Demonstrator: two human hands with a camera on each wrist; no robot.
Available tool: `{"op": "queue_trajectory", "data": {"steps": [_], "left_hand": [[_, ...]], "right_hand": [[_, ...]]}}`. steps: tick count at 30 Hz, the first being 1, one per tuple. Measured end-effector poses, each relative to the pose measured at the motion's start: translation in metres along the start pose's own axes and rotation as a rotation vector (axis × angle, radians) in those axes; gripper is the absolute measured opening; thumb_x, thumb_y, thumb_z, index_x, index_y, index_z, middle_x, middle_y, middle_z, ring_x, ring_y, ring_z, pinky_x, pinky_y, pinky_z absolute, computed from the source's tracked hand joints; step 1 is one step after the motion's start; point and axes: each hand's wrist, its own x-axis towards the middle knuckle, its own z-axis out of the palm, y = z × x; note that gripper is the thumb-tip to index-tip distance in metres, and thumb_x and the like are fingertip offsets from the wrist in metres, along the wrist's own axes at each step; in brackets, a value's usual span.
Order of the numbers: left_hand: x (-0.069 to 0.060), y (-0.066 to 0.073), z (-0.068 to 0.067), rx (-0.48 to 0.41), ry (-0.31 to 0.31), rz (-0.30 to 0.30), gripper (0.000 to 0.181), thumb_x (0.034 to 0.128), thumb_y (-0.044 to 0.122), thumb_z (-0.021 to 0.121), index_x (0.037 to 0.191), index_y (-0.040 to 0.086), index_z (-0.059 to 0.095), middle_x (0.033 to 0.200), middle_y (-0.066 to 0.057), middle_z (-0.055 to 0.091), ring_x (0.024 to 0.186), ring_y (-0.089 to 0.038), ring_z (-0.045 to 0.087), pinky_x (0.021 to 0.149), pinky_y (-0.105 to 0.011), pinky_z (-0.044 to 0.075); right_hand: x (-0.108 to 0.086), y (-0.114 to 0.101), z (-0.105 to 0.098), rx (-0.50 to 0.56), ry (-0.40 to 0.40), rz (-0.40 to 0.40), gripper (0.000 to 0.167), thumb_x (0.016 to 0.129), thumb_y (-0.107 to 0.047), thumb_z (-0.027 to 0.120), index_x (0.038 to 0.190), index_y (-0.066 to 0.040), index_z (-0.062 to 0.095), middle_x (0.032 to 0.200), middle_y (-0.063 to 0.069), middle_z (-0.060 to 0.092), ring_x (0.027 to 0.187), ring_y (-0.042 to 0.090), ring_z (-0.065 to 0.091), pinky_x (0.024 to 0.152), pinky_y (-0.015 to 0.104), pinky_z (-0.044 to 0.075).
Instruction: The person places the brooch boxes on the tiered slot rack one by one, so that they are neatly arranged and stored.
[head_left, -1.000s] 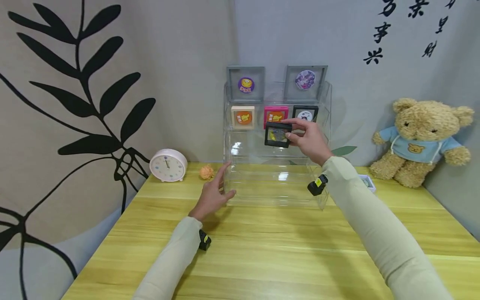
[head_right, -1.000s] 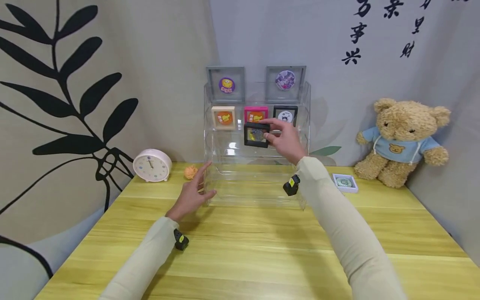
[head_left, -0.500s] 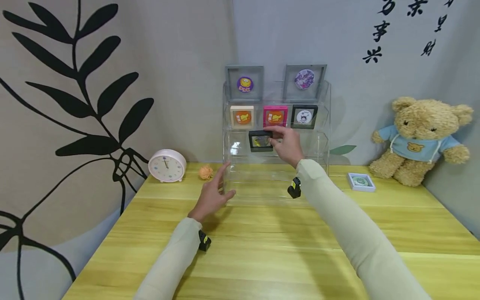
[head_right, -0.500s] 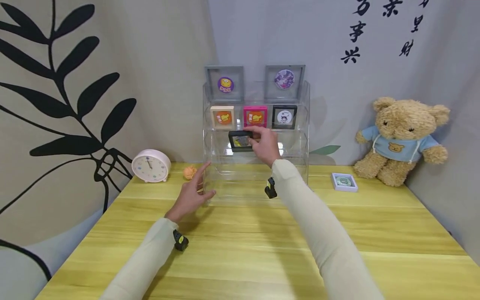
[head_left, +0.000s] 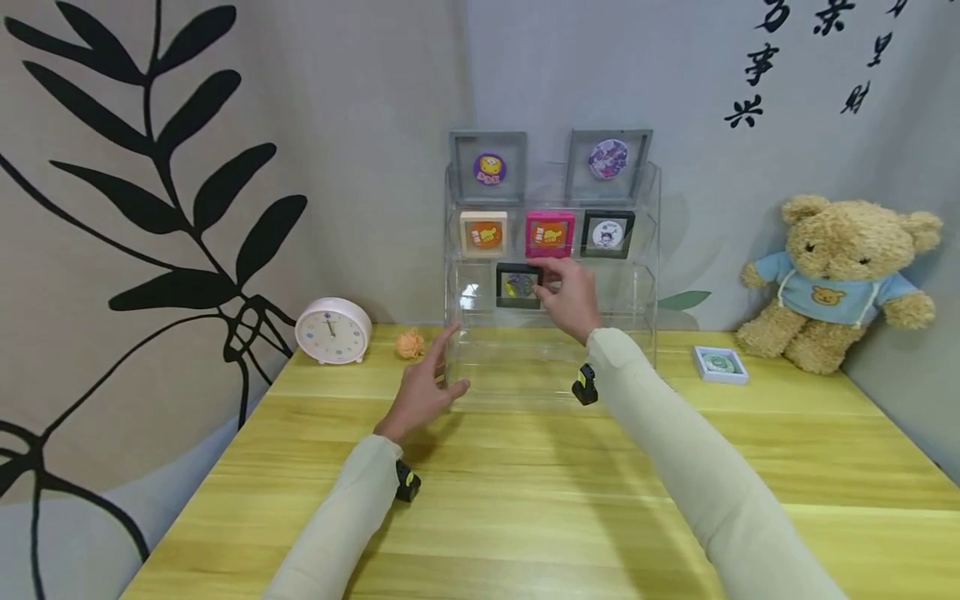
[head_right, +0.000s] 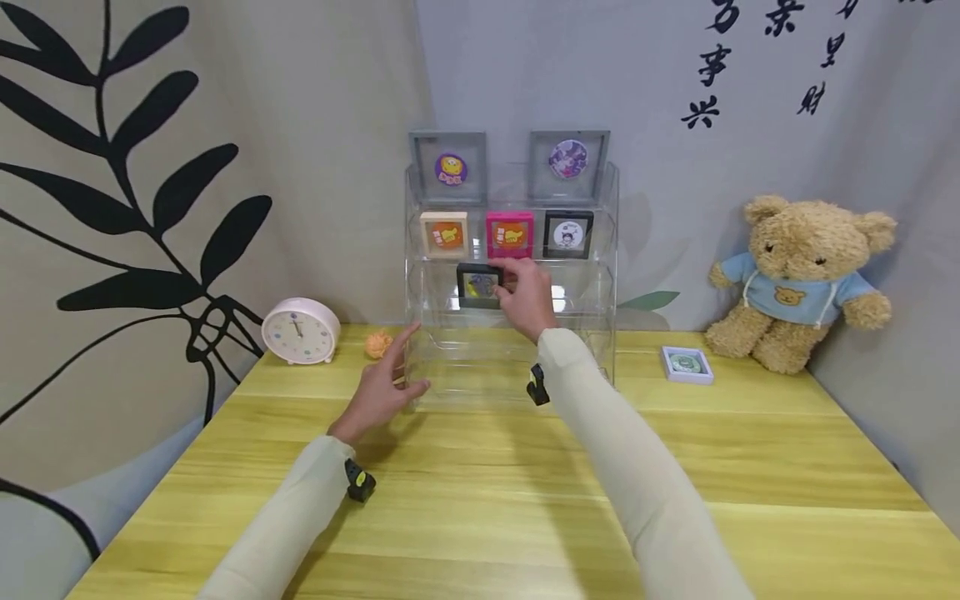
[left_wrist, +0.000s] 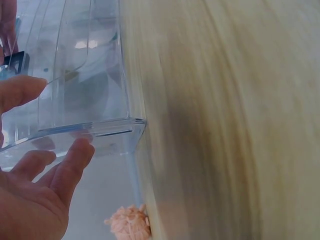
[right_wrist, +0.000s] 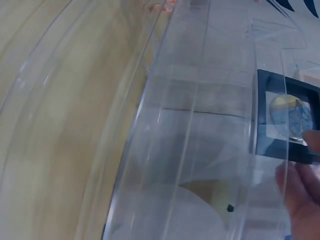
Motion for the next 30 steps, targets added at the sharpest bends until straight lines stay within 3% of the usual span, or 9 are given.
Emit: {"op": "queue_trajectory", "data": {"steps": [6,10,15,18,24,28,30], "left_hand": [[0.000,-0.002,0.002,-0.002,0.006,0.016,0.092,0.0882,0.013,0.075,0.154,0.051,0.023,0.156,-0.026,0.041,0.132,-0.052,0.052,0.100,-0.056,0.056],[0.000,-0.002,0.004,0.007,0.010,0.035,0.091,0.0880,0.014,0.075,0.155,0.048,0.024,0.155,-0.027,0.042,0.130,-0.051,0.054,0.099,-0.055,0.057],[-0.002,-0.003,0.004,0.005,0.005,0.026,0.092,0.0878,0.014,0.076,0.155,0.048,0.023,0.157,-0.026,0.040,0.131,-0.051,0.053,0.100,-0.055,0.057],[-0.002,-0.003,0.003,0.005,0.013,0.020,0.092,0.0877,0.013,0.076,0.156,0.047,0.023,0.158,-0.023,0.040,0.132,-0.050,0.053,0.099,-0.054,0.057],[0.001,-0.003,0.001,0.024,0.008,0.033,0.092,0.0884,0.015,0.075,0.156,0.048,0.022,0.156,-0.025,0.041,0.131,-0.050,0.053,0.100,-0.054,0.057],[0.001,-0.002,0.001,0.032,0.015,0.036,0.091,0.0883,0.016,0.075,0.156,0.048,0.023,0.156,-0.027,0.041,0.130,-0.050,0.054,0.099,-0.054,0.057],[0.001,-0.002,0.002,0.028,0.015,0.035,0.091,0.0879,0.015,0.075,0.156,0.047,0.023,0.156,-0.027,0.040,0.130,-0.051,0.054,0.099,-0.054,0.057]], "right_hand": [[-0.010,-0.002,-0.019,-0.052,-0.053,-0.042,0.054,0.089,-0.003,0.071,0.141,-0.004,0.055,0.123,0.025,0.057,0.115,0.038,0.060,0.101,0.049,0.059],[-0.024,-0.002,-0.049,-0.048,-0.043,-0.077,0.047,0.089,-0.002,0.071,0.134,0.000,0.058,0.121,0.023,0.058,0.112,0.038,0.062,0.096,0.048,0.061],[-0.049,0.013,-0.098,-0.088,0.035,-0.117,0.022,0.094,-0.007,0.068,0.114,0.001,0.069,0.103,0.020,0.071,0.089,0.021,0.070,0.076,0.020,0.062],[-0.065,0.034,-0.128,-0.080,0.090,-0.042,0.018,0.098,-0.016,0.064,0.107,-0.002,0.072,0.087,0.008,0.076,0.073,0.003,0.067,0.065,0.008,0.055],[-0.093,0.092,-0.175,0.045,0.088,0.149,0.022,0.100,-0.020,0.061,0.106,-0.001,0.069,0.073,-0.019,0.069,0.067,-0.002,0.066,0.060,0.015,0.059],[-0.102,0.129,-0.191,-0.058,0.028,0.237,0.027,0.102,-0.023,0.058,0.109,0.002,0.068,0.074,-0.024,0.066,0.067,-0.006,0.062,0.058,0.015,0.059],[-0.105,0.145,-0.195,-0.149,-0.027,0.275,0.030,0.103,-0.024,0.057,0.112,0.003,0.068,0.080,-0.013,0.071,0.069,-0.001,0.062,0.058,0.019,0.058]]}}
